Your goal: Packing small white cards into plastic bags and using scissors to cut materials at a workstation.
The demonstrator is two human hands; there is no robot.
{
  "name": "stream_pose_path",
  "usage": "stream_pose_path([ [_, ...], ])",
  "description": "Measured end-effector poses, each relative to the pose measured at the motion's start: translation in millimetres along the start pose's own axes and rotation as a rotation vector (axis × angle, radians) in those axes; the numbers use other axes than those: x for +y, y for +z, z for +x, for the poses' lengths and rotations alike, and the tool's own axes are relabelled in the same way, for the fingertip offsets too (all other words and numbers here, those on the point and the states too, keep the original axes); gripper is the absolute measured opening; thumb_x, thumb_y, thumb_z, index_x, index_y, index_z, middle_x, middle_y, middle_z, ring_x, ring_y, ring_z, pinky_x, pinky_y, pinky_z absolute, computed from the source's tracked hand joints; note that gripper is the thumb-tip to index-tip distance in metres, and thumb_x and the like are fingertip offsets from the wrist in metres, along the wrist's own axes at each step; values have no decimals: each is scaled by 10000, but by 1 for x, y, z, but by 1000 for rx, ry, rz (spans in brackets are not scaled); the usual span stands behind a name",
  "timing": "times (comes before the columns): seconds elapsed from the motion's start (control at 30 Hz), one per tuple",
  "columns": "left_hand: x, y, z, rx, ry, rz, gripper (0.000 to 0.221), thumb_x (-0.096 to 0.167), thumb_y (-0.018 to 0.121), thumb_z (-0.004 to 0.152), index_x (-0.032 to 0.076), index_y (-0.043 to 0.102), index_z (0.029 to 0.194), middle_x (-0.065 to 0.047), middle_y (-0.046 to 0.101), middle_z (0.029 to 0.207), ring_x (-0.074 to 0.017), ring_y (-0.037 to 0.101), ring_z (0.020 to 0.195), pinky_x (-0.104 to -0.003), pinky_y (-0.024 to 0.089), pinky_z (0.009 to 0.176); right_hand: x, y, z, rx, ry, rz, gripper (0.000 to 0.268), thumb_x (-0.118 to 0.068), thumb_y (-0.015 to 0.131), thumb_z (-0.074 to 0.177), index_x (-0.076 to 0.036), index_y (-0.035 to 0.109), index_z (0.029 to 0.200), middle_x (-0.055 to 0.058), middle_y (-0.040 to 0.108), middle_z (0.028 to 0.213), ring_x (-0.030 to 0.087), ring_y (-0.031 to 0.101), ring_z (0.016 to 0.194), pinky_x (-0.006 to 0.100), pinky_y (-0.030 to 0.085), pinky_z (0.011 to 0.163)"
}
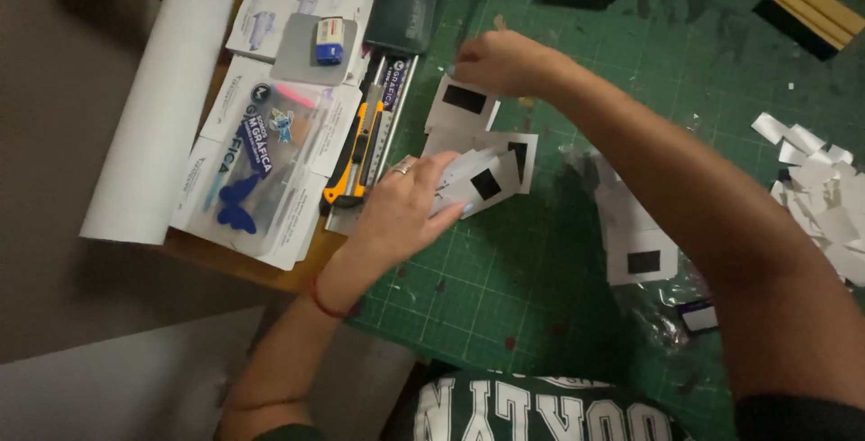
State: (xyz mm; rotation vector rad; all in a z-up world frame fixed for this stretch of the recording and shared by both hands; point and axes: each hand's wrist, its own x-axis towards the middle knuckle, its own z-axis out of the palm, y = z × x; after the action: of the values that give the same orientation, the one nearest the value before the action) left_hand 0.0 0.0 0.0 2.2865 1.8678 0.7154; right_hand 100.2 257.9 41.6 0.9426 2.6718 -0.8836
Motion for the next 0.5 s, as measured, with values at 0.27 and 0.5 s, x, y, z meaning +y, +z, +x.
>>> stream_pose_path([
  [0.27,-1,3,0,18,29,-14,675,303,845,977,35,462,1465,-213,720,1158,-352,744,961,-456,637,897,-8,-6,-12,-16,167,109,373,-367,587,1077,-111,729,1308,95,742,1226,259,684,1054,430,558,895],
  [0.5,1,1,-1,13,19,-11,674,320,847,972,45,478,1464,-203,720,1249,-354,737,1051,-479,605,936,-6,-11,-26,-58,190,197,295,-275,632,1045,-146,712,1298,75,737,1211,246,685,1054,429,551,962],
])
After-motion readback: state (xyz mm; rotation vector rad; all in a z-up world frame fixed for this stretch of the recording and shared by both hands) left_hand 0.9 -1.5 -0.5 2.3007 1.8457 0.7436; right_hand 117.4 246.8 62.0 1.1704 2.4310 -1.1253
